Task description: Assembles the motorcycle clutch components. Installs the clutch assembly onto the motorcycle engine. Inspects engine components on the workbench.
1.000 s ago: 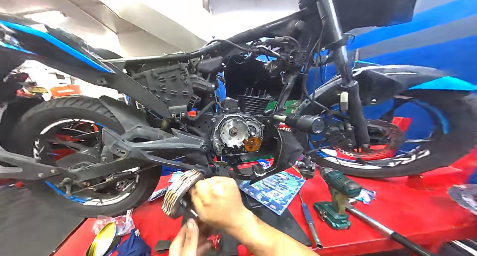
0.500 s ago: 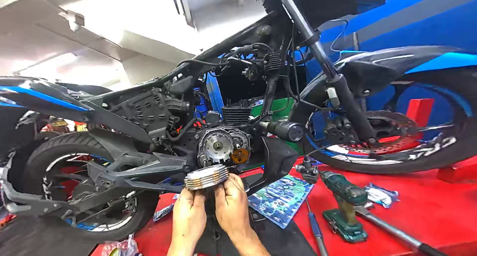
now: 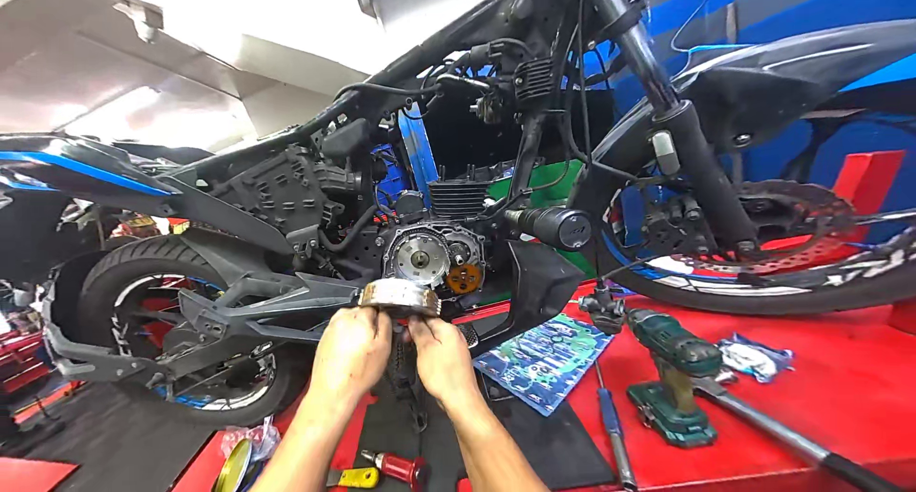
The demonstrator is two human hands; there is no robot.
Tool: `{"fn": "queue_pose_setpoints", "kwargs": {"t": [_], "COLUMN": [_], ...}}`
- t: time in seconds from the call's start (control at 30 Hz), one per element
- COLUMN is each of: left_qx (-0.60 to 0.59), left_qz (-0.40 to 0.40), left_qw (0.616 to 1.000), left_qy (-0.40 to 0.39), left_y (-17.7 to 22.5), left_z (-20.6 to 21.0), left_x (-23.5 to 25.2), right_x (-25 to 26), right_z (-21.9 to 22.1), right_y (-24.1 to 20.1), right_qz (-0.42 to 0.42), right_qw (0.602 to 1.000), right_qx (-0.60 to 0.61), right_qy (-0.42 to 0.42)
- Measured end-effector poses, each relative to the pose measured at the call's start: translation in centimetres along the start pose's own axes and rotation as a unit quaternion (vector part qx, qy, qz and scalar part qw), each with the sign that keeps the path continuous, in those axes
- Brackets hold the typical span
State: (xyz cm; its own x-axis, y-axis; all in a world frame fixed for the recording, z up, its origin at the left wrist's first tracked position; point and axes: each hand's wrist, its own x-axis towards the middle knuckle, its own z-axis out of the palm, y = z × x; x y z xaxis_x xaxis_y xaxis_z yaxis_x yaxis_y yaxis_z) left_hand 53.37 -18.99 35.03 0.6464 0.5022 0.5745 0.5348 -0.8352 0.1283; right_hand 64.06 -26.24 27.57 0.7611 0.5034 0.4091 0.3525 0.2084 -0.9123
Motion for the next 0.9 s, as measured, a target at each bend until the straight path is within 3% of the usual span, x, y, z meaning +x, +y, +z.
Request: {"fn": "queue_pose_setpoints", "kwargs": {"t": [0.13,0.33,0.57,0.9], "left_qx": [0.114,0.209,0.281,0.26], "left_qz": [0.0,-0.029,-0.06,-0.083], "left_qw": [0.992,0.971,0.951,0.954], "left_qy": [-0.058,-0.113,-0.112,-0.121], "left_y": [1.8,6.0,8.6,8.0], "left_z": [-0.2,1.0,1.9,2.6], "left_x": [5.5,10.2,11.6,12.3], "right_x": [3.9,7.1,9.9,10.3], "right_z": [0.9,0.7,0.6,1.1], "right_y": [-0.1,0.6,0.6,0.7], "right_qz": [0.107,0.232,0.297,0.274], "right_qw": [0.985,0.923,0.889,0.931], "right_qx": [0.131,0.306,0.348,0.242], "right_qy": [-0.016,-0.02,-0.037,-0.01]}}
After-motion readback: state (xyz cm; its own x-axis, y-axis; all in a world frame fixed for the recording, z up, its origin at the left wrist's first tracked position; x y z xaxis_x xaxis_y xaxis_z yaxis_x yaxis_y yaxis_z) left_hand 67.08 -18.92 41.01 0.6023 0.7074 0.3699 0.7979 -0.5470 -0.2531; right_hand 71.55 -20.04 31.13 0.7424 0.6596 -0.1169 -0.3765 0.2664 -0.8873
